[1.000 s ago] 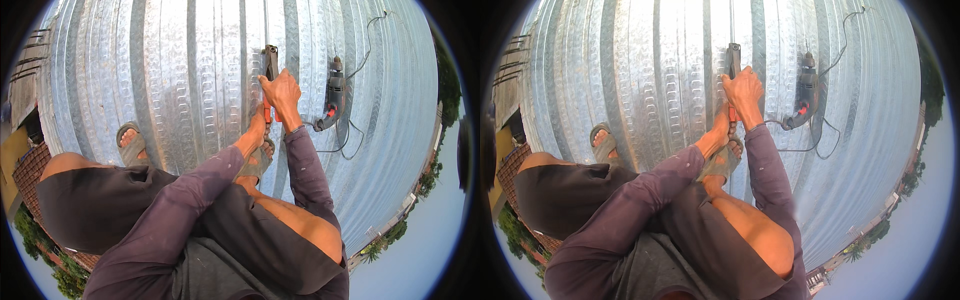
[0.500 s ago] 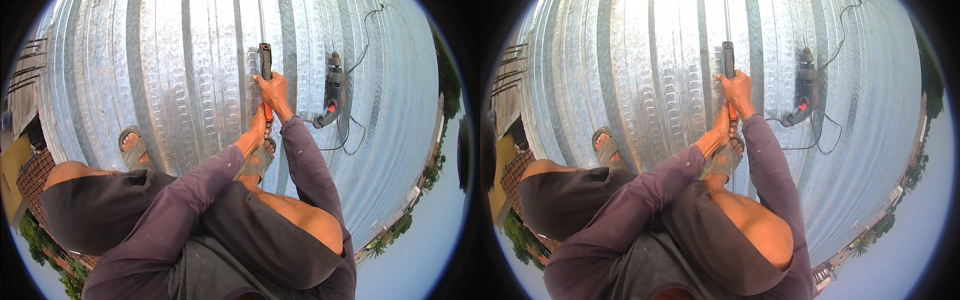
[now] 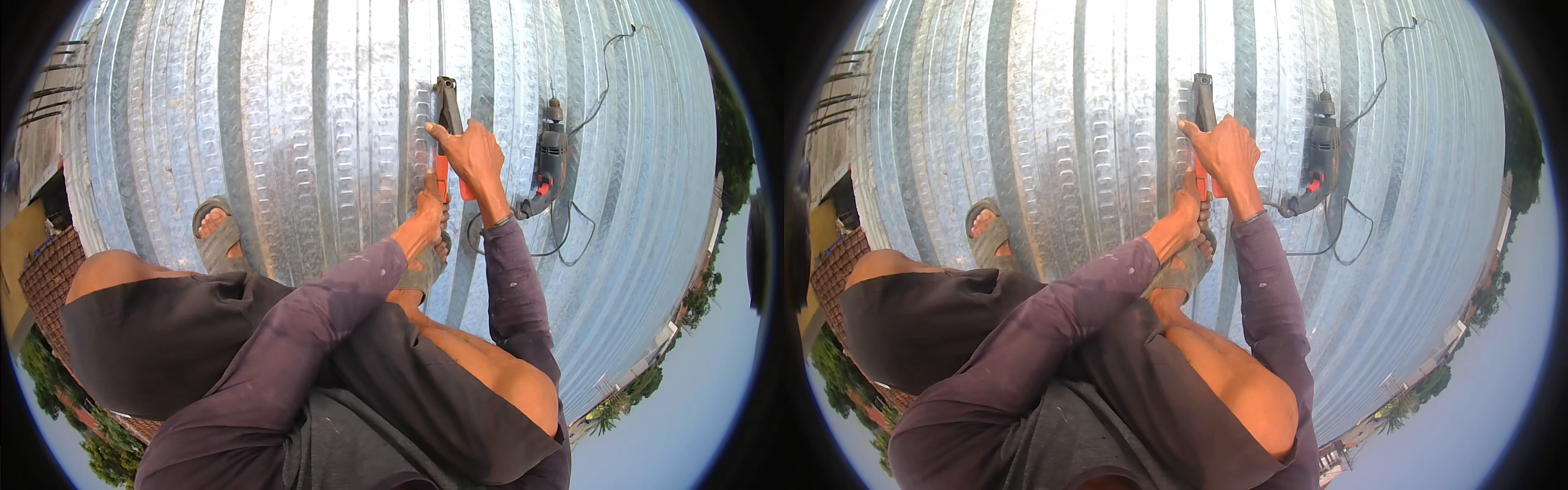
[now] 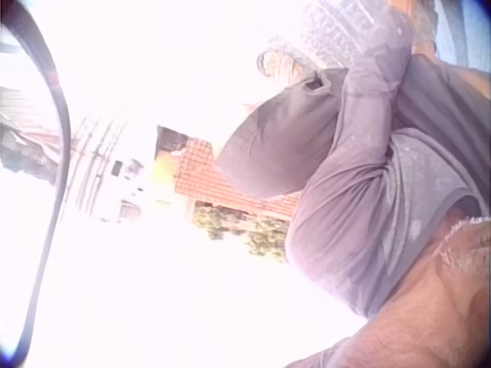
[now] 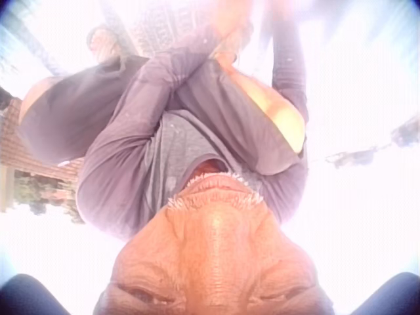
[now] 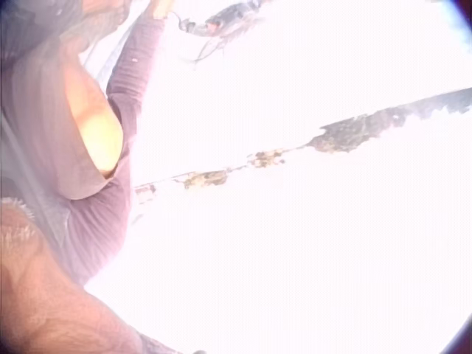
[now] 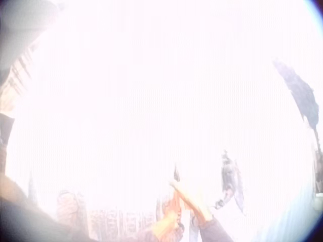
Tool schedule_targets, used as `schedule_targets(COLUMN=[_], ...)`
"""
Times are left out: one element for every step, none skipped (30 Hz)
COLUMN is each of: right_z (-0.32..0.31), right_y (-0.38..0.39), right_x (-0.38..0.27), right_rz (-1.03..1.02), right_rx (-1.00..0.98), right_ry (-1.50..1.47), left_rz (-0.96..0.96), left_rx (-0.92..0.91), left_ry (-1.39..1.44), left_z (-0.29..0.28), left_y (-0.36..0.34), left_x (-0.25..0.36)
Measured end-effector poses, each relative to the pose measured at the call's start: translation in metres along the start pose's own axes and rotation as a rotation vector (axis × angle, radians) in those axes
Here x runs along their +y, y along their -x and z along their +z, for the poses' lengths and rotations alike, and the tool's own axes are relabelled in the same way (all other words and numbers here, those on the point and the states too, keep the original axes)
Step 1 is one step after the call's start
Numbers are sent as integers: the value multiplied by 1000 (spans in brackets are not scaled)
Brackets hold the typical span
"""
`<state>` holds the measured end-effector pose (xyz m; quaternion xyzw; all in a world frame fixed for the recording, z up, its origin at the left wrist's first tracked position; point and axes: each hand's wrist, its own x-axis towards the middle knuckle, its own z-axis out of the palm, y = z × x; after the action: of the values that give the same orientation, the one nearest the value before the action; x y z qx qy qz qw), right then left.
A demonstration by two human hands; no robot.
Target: The person secures a corrugated metal roof sheet using a corded drill and a crimping tool. They drill pilot holes, insert fasteners, and crimp them to hold the sheet in place on the roof structure.
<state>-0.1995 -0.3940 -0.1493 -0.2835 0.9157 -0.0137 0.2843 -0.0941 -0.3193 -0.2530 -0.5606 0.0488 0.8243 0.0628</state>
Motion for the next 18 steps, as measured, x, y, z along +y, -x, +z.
schedule_targets(right_z=[4,18,31,16,20,28,32,34,39,42,45,48,54,61,68,70,74,77], right_y=[-4,0,1,2,1,1,3,2,4,4,3,1,-1,-3,-5,-7,-8,-9], right_x=[7,23,38,26,31,39,42,43,44,43,45,48,52,55,59,59,59,59], right_rz=[-20,-22,-22,73,62,51,41,52,27,-4,-35,-54,-75,-96,-117,-115,-112,-108], right_rx=[11,9,9,-181,-190,-198,-210,-205,-191,-168,-146,-115,-93,-71,-49,-26,-2,23], right_ry=[-85,-168,-251,-402,-449,-496,-548,-591,-597,-600,-603,-588,-578,-569,-561,-543,-526,-509], left_rz=[-12,-12,-14,0,-2,-3,-5,-14,-22,-22,-23,1,7,12,18,17,15,14], left_rx=[-8,-53,-96,-144,-160,-176,-188,-168,-171,-182,-193,-204,-206,-207,-207,-206,-205,-204], left_ry=[9,42,75,109,92,75,57,94,90,85,80,65,66,67,67,48,28,7], left_z=[4,9,17,24,20,10,3,5,2,0,-2,-3,-4,-4,-4,-5,-7,-7], left_y=[-2,3,5,4,3,5,7,7,7,6,6,7,7,7,7,5,4,3], left_x=[0,-2,-1,3,1,0,-1,-1,-1,3,6,5,5,5,5,5,7,7])
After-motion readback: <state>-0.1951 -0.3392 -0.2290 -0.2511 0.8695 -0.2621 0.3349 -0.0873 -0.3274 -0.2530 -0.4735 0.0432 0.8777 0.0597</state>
